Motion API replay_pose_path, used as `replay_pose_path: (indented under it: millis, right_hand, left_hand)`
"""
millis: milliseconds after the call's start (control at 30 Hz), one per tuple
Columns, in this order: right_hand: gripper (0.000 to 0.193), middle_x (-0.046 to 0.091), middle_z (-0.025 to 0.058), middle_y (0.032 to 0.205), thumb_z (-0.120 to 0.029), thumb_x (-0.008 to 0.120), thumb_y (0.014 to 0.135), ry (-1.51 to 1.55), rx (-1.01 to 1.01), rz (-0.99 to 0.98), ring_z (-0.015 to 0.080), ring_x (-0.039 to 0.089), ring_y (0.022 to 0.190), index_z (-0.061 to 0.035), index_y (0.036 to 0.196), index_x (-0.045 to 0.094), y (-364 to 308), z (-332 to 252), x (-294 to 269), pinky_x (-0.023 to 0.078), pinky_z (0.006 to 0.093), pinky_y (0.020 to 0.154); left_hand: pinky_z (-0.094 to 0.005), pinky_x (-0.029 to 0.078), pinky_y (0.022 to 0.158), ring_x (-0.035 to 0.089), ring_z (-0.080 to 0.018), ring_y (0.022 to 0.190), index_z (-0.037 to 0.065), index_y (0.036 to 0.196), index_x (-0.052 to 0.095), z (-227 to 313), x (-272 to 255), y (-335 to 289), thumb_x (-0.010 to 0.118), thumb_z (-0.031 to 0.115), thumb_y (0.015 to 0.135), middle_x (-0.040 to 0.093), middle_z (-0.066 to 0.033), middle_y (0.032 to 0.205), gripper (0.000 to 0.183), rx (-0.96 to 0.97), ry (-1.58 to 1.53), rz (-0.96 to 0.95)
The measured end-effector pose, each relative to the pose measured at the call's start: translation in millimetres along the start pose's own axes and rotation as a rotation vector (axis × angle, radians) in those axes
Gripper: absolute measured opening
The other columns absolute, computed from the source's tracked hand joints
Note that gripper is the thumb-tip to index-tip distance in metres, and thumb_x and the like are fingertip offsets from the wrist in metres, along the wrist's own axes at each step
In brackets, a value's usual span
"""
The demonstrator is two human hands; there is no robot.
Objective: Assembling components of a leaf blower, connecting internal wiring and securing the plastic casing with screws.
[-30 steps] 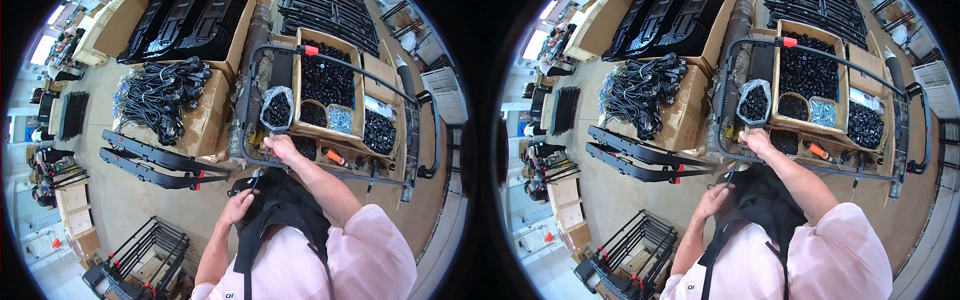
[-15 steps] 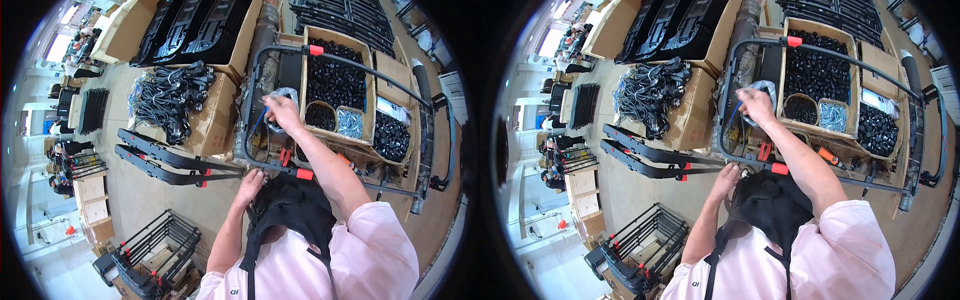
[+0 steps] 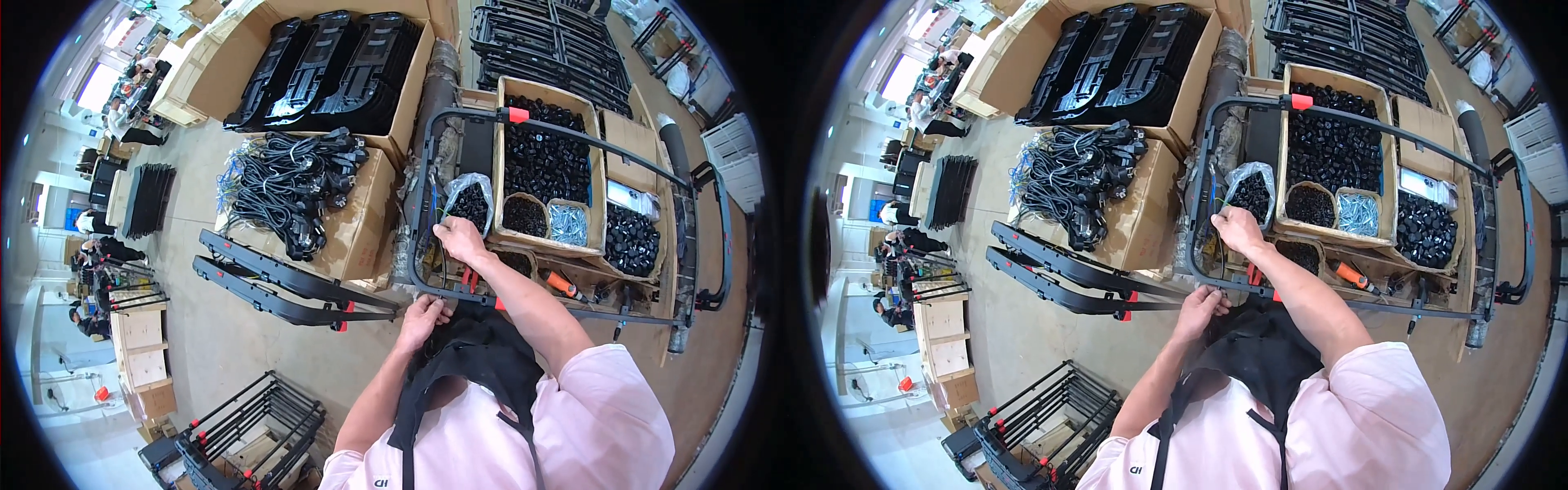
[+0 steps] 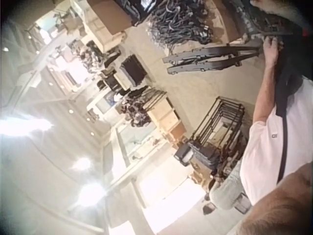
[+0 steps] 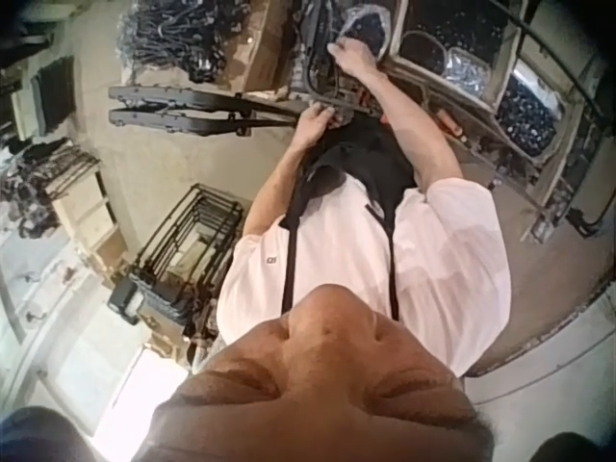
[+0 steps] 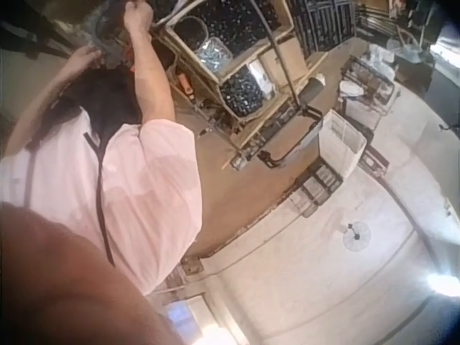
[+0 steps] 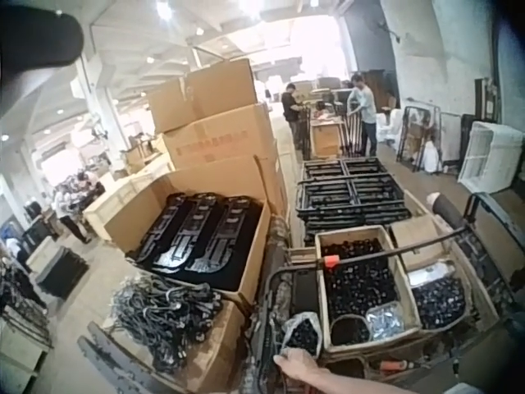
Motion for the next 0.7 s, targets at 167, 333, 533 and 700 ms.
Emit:
replay_pose_path:
  millis: [167, 333, 533, 700]
  right_hand:
    - [0.036, 0.076, 0.025, 0.102, -0.035, 0.067, 0.099, -0.02, -0.029, 0.049, 0.0428, 0.072, 0.103, -0.0007, 0.105, 0.078, 1.3, -8.0, 2.9, 0.056, 0.0481, 0.092]
    - [0.033, 0.078, 0.018, 0.093, -0.032, 0.065, 0.1, -0.032, -0.037, -0.035, 0.0308, 0.074, 0.081, -0.0017, 0.106, 0.078, 3.7, -14.3, -1.3, 0.057, 0.0422, 0.078]
    - [0.024, 0.08, 0.0148, 0.089, -0.022, 0.068, 0.093, -0.079, 0.001, 0.108, 0.023, 0.076, 0.074, -0.0064, 0.107, 0.081, 15.7, -2.4, -75.2, 0.06, 0.0378, 0.074]
    - [0.022, 0.078, 0.0197, 0.096, -0.021, 0.07, 0.089, -0.446, -0.163, 0.173, 0.0379, 0.076, 0.094, -0.0065, 0.104, 0.079, 28.1, 16.9, -119.5, 0.059, 0.0475, 0.086]
  left_hand:
    - [-0.03, 0.057, 0.08, 0.07, -0.0136, 0.085, -0.001, 0.114, 0.065, 9.8, 7.0, -1.0, 0.056, 0.022, 0.111, 0.077, -0.0096, 0.103, 0.024, 0.008, 0.001, 0.029]
    - [-0.0308, 0.058, 0.082, 0.071, -0.0152, 0.089, -0.002, 0.114, 0.064, 3.9, 16.5, 2.9, 0.056, 0.021, 0.112, 0.077, -0.0112, 0.103, 0.025, 0.013, -0.135, 0.085]
    - [-0.0312, 0.058, 0.083, 0.071, -0.0159, 0.089, -0.002, 0.112, 0.064, 0.9, 20.6, 1.2, 0.054, 0.021, 0.112, 0.077, -0.0117, 0.106, 0.025, 0.03, -0.121, 0.128]
    - [-0.0317, 0.057, 0.083, 0.071, -0.016, 0.089, -0.002, 0.113, 0.064, 6.0, 25.0, -2.3, 0.053, 0.022, 0.113, 0.077, -0.0116, 0.106, 0.026, 0.03, -0.133, 0.143]
Point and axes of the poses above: each hand's wrist, its own y-axis towards the middle knuckle, its own x-axis out of the palm, z = x × y, the point moved 1 cm from there along y, towards the middle knuckle
